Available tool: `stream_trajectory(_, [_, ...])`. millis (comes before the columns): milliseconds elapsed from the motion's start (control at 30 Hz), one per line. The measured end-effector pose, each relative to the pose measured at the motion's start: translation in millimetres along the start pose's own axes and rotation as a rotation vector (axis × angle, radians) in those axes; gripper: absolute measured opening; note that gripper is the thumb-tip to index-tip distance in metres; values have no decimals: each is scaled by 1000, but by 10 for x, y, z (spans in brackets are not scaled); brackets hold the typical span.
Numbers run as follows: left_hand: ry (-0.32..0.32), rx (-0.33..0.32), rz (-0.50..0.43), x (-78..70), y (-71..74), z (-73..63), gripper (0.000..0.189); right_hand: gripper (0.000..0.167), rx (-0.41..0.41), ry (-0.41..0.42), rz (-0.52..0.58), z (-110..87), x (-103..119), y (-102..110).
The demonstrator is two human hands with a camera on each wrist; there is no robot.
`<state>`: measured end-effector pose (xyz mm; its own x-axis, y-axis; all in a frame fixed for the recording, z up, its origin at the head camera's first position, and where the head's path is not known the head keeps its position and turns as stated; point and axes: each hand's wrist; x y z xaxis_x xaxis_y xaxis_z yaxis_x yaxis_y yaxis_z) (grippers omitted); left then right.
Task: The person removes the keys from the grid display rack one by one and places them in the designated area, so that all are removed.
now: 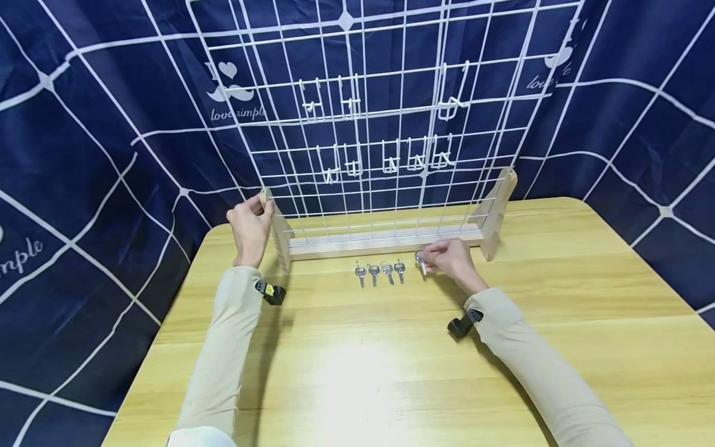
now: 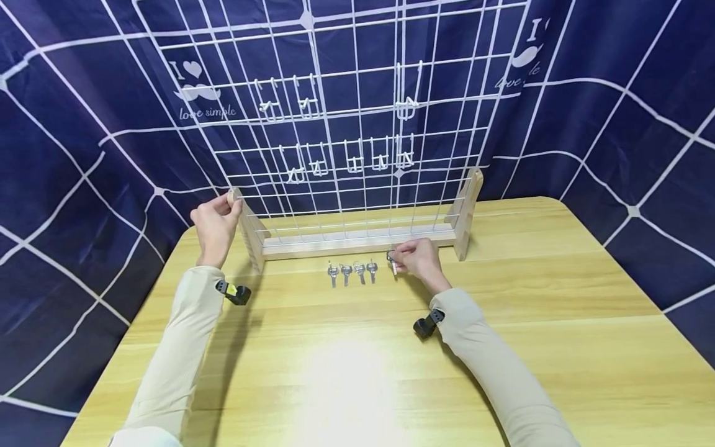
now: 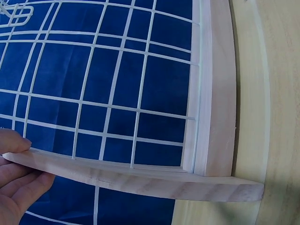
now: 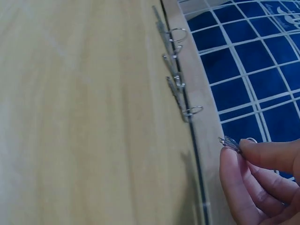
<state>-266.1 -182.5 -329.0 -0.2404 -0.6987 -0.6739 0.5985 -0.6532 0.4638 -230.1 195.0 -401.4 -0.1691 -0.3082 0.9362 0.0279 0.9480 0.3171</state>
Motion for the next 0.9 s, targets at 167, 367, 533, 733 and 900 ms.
stream_trajectory(167, [4, 6, -20, -17, -3, 7, 17, 26, 29, -10, 13, 13, -42, -49])
stream_trajectory(367, [8, 2, -12, -20, 9, -12, 18, 26, 67, -33, 24, 23, -84, -125])
stream_trajectory(533, [5, 0, -9, -13, 22, -17, 19, 24, 70, -42, 16, 34, -79, -175])
stream_trajectory(733, [7, 4, -21, -6, 22, -17, 20, 21, 47, -9, -45, 43, -64, -213])
stream_trajectory(900, [15, 1, -15, -2, 17, -12, 17, 18, 47, 25, -122, 61, -53, -243])
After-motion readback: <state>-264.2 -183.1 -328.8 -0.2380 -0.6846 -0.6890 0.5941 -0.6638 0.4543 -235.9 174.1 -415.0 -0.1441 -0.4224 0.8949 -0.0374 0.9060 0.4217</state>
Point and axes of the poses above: each hand's wrist, its own z-axis towards the middle knuckle, its own y-axis out of the back of the hand, x = y × z, and after that the axes turned 3 degrees about z, right-handed
